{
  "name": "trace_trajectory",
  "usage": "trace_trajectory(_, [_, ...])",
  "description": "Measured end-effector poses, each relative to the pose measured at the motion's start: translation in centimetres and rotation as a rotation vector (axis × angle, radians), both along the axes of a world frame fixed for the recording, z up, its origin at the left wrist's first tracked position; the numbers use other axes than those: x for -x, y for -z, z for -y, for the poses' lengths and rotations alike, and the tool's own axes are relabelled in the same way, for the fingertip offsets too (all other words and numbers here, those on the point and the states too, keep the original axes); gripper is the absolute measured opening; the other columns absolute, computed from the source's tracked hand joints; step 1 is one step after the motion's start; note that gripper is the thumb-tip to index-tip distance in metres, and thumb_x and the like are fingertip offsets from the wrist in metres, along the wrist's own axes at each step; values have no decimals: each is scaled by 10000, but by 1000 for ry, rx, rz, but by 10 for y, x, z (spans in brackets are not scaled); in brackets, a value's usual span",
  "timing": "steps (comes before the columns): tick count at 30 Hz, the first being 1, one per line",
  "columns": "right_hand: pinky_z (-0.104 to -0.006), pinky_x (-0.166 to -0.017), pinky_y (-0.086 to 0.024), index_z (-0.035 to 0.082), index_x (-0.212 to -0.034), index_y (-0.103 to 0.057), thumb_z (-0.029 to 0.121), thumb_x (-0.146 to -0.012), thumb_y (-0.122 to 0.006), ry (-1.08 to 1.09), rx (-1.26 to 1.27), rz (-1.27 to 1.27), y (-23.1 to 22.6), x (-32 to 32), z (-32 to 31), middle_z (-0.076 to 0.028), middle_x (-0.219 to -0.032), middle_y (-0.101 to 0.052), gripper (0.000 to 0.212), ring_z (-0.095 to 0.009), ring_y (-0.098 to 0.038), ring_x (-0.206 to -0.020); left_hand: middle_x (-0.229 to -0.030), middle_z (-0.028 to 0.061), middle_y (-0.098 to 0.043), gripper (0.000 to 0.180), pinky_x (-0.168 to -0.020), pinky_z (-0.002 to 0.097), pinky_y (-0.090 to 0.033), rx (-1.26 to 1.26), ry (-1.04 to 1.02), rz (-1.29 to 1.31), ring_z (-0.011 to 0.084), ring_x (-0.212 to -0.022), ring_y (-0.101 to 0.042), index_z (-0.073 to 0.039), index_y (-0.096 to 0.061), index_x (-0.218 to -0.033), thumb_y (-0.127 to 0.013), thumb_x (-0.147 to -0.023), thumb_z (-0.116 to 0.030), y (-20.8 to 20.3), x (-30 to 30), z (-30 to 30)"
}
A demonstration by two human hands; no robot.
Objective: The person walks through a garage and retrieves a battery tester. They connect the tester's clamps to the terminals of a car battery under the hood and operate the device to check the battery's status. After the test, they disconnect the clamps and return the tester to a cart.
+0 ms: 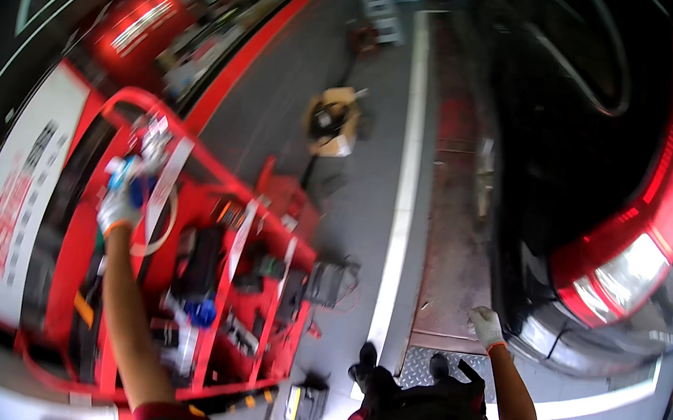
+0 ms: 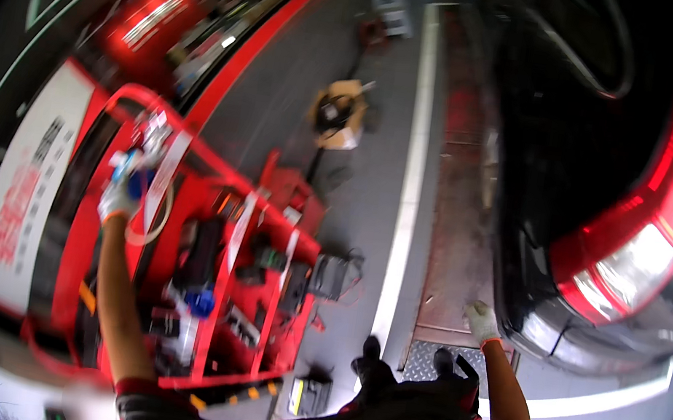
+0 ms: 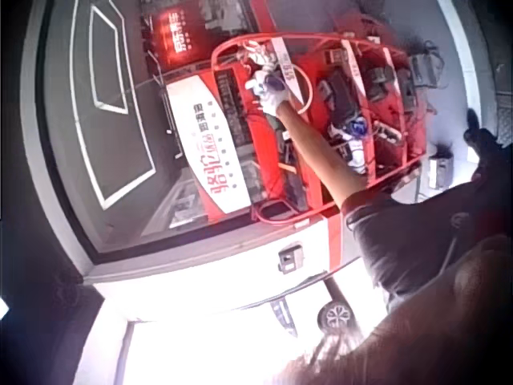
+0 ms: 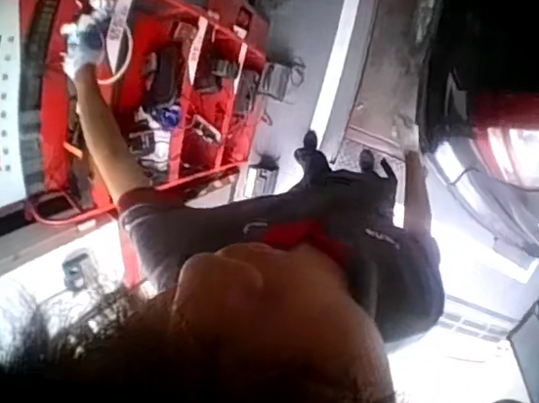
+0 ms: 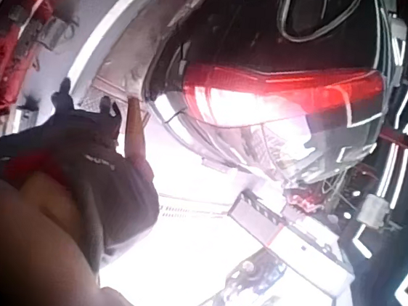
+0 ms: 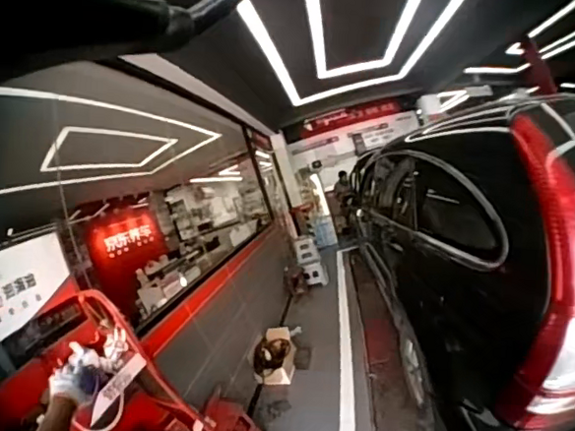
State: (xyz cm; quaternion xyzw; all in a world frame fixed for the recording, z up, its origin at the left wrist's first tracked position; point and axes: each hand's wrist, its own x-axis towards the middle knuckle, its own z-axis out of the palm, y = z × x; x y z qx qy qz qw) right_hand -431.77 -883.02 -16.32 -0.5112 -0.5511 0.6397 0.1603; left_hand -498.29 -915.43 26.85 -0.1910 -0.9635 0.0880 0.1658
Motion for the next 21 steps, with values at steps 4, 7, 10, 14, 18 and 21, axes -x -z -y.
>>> trace_trajectory(4, [-416, -750, -502, -45, -956, -658, 195, -865, -521, -6, -521, 397, 174, -27, 58, -191, -905, -699, 291, -302, -667, -844, -1443, 234, -465, 1470, -1047, 422, -474, 106, -60, 293, 391, -1298, -500, -162, -22, -1571, -923, -411, -224, -148, 120, 180])
trace_trajectory(7, [-442, -897, -490, 15, -1055, -675, 230, -936, -432, -276, -141, 1016, 198, -180, 155, -183, -1100, -684, 346, -321, -649, -1009, -1457, 294, -396, 1377, -1021, 457, -488, 175, -16, 311, 427, -1258, -524, -210, -70, -1572, -887, -464, -196, -3, 131, 52])
trace_trajectory(10, [-449, -852, -517, 42, -1113, -655, 279, -944, -411, 541, 636, 565, 185, -183, 260, -150, -1071, -690, 380, -309, -657, -930, -1454, 258, -416, 1261, -994, 459, -499, 167, 49, 254, 417, -1214, -560, -203, -156, -1564, -842, -506, -189, -27, 97, 41])
trace_trajectory(14, [-431, -831, -533, 66, -1102, -682, 289, -931, -438, 377, 665, 519, 235, -144, 298, -149, -1040, -705, 372, -317, -673, -892, -1465, 197, -432, 1099, -972, 465, -503, 11, 70, -68, 407, -1151, -593, -239, -245, -1546, -738, -572, -113, -94, 62, 100])
trace_trajectory(18, [-438, -842, -506, -10, -1079, -692, 296, -873, -536, -322, -116, 733, 196, -75, 279, -199, -1043, -711, 400, -330, -683, -945, -1503, 199, -399, 946, -1028, 460, -455, -208, 169, -503, 408, -1263, -516, -269, -293, -1531, -707, -698, -95, -187, -16, 89])
trace_trajectory(21, [-420, -677, -497, -42, -891, -691, 307, -826, -584, 0, -245, 443, 164, -52, 253, -186, -781, -692, 371, -242, -649, -715, -1515, 199, -380, 845, -1037, 456, -436, -490, 364, -636, 410, -1286, -493, -261, -289, -1535, -671, -798, -97, -216, -58, 84])
